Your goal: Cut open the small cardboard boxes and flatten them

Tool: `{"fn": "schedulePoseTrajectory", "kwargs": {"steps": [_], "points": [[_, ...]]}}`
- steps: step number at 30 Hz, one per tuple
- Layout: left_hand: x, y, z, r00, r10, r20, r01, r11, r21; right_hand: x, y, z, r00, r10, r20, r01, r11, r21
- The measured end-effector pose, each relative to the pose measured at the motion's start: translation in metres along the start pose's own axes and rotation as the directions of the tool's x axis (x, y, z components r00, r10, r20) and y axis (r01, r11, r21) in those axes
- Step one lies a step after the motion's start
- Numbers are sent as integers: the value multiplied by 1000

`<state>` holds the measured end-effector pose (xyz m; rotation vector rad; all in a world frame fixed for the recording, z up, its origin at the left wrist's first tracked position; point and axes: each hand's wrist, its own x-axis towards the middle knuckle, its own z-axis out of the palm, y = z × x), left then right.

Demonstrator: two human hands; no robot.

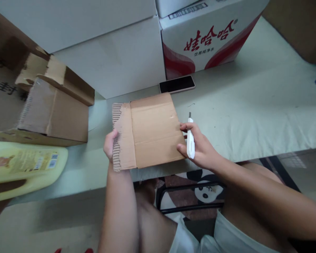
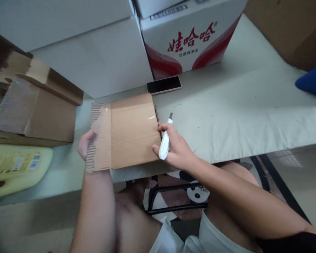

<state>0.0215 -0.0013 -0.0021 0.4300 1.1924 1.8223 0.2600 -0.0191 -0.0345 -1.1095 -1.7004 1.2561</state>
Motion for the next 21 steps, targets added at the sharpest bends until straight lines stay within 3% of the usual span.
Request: {"fn": "schedulePoseTrajectory", "kwargs": {"steps": [12, 16, 21], "points": [[1, -2, -2, 998, 53, 29, -54, 998, 17, 0, -1, 0, 1000, 14, -3, -14, 1000, -28], [1, -2, -1, 996, 19, 83, -21, 1000, 23, 0, -2, -1, 1000, 19, 1, -19, 999, -27], [0, -3, 1, 998, 33, 44, -34, 999, 15, 1, -3, -1, 1000, 19, -1, -19, 999, -28]]}}
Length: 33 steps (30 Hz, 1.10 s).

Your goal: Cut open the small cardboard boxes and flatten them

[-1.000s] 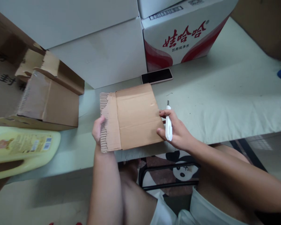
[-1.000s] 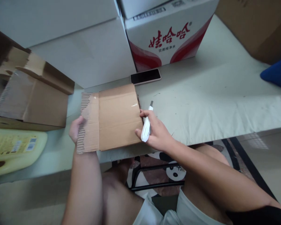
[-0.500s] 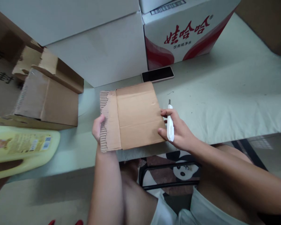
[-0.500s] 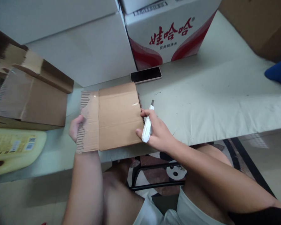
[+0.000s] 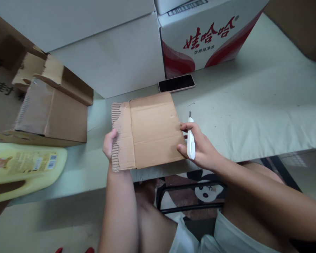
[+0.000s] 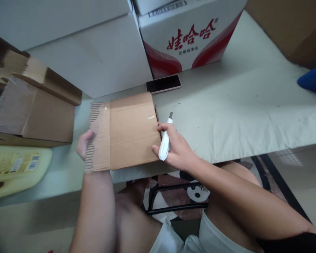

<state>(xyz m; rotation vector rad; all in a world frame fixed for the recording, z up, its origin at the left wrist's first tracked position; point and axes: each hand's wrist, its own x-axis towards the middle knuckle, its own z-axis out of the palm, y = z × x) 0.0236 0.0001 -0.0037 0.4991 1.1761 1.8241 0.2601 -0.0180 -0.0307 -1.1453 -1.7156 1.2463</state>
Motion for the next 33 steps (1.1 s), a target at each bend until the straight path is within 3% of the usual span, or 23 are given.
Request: {"fn": "schedulePoseTrajectory", "kwargs": {"steps": [17, 23, 33], "points": [[3, -3, -5, 1000, -3, -18, 3, 1000, 25, 0, 1, 1, 1000, -13, 1, 13, 1000, 23], [1, -3, -6, 998, -37, 58, 36, 999, 18, 0, 1, 0, 1000, -4, 3, 4, 1000, 7], [3, -3, -6, 1000, -18, 21, 18, 1000, -4, 0, 0, 0, 1000, -6, 0, 6, 1000, 7]]}}
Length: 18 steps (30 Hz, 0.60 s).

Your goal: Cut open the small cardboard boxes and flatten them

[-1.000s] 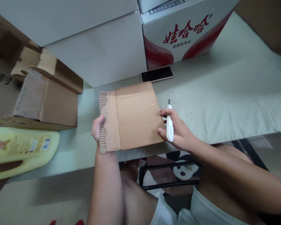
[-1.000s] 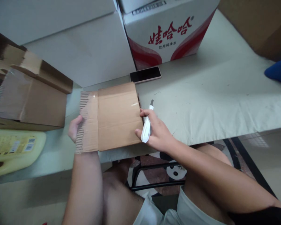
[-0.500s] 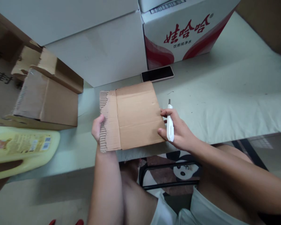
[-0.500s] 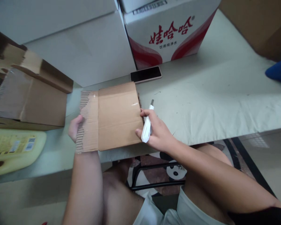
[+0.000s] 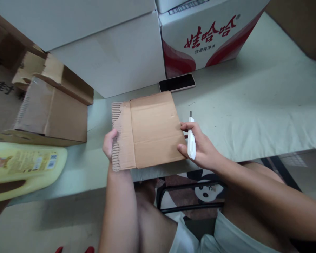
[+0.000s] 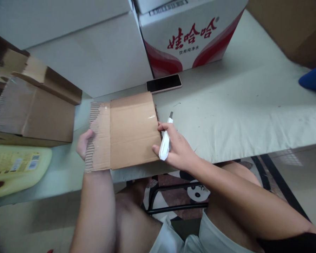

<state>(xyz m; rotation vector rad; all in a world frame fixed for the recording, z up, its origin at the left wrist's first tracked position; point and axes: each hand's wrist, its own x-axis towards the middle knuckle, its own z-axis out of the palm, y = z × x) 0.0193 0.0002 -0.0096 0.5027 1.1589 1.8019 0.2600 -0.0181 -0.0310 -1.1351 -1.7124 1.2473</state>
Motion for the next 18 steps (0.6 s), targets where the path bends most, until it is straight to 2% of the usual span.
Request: {"fn": "schedulePoseTrajectory", "kwargs": {"steps": [4, 9, 14, 18], "points": [[1, 0, 0, 1000, 21, -7, -21, 1000, 10, 0, -1, 0, 1000, 6, 2, -6, 1000, 0], [0, 1, 2, 996, 38, -79, -35, 999, 39, 0, -1, 0, 1000, 7, -2, -7, 1000, -5], [-2, 2, 4, 1000, 5, -31, -5, 1000, 24, 1, -1, 0, 1000, 7, -7, -8, 1000, -13], [-2, 2, 2, 999, -7, -45, 8, 1000, 15, 1, -1, 0, 1000, 11, -4, -11, 1000, -12]]}}
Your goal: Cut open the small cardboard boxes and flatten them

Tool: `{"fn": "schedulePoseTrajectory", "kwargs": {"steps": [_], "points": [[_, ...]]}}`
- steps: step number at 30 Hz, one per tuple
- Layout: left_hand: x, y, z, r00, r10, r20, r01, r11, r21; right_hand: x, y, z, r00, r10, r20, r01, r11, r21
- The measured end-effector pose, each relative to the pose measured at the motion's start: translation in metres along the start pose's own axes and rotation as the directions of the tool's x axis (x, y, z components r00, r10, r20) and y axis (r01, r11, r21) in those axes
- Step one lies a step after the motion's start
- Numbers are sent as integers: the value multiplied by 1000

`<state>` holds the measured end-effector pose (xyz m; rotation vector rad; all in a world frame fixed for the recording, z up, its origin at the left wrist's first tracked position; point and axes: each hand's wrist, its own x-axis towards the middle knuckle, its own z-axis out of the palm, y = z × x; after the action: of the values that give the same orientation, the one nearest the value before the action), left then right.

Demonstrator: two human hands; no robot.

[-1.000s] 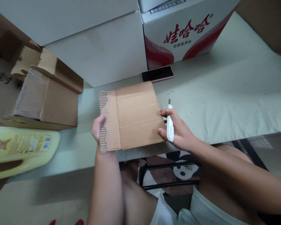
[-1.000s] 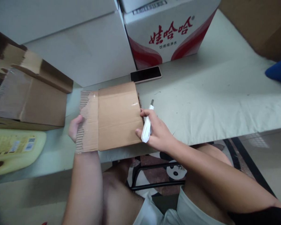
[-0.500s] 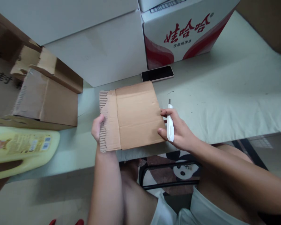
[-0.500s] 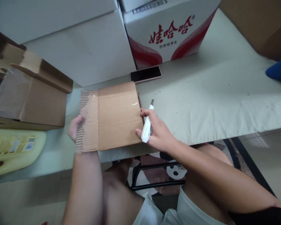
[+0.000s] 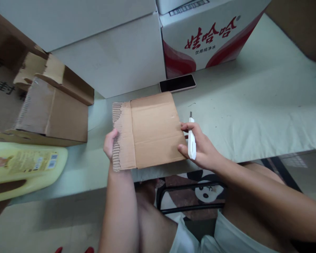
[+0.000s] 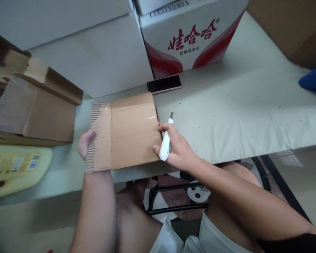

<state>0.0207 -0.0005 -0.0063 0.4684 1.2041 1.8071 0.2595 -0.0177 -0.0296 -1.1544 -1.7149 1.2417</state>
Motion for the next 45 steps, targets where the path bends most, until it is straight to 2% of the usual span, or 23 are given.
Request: {"fn": "schedulePoseTrajectory", "kwargs": {"steps": [6, 10, 19, 29, 34, 37, 39, 45], "points": [[1, -2, -2, 998, -2, 59, 3, 1000, -22, 0, 1, 0, 1000, -5, 5, 5, 1000, 10], [1, -1, 0, 1000, 19, 23, -18, 999, -38, 0, 1, 0, 1000, -1, 4, 1, 1000, 0], [0, -1, 3, 999, 13, 30, -12, 999, -47, 0, 3, 0, 1000, -11, 2, 11, 1000, -8], [-3, 2, 7, 999, -39, -28, 37, 996, -75, 1, 2, 2, 1000, -23, -20, 23, 1000, 4], [-8, 5, 3, 990, -50, 129, 61, 995, -78, 0, 3, 1, 999, -40, -28, 40, 999, 11], [-11, 8, -7, 955, -107, 276, 123, 991, -41, 2, 6, -1, 997, -38, -70, 40, 999, 16], [-12, 10, -13, 941, -117, 317, 125, 992, -4, 4, 9, -2, 994, -36, -101, 40, 998, 40], [-10, 11, -13, 969, -190, 160, 167, 975, 143, 6, 14, -1, 982, -59, -179, 82, 989, 122]]}}
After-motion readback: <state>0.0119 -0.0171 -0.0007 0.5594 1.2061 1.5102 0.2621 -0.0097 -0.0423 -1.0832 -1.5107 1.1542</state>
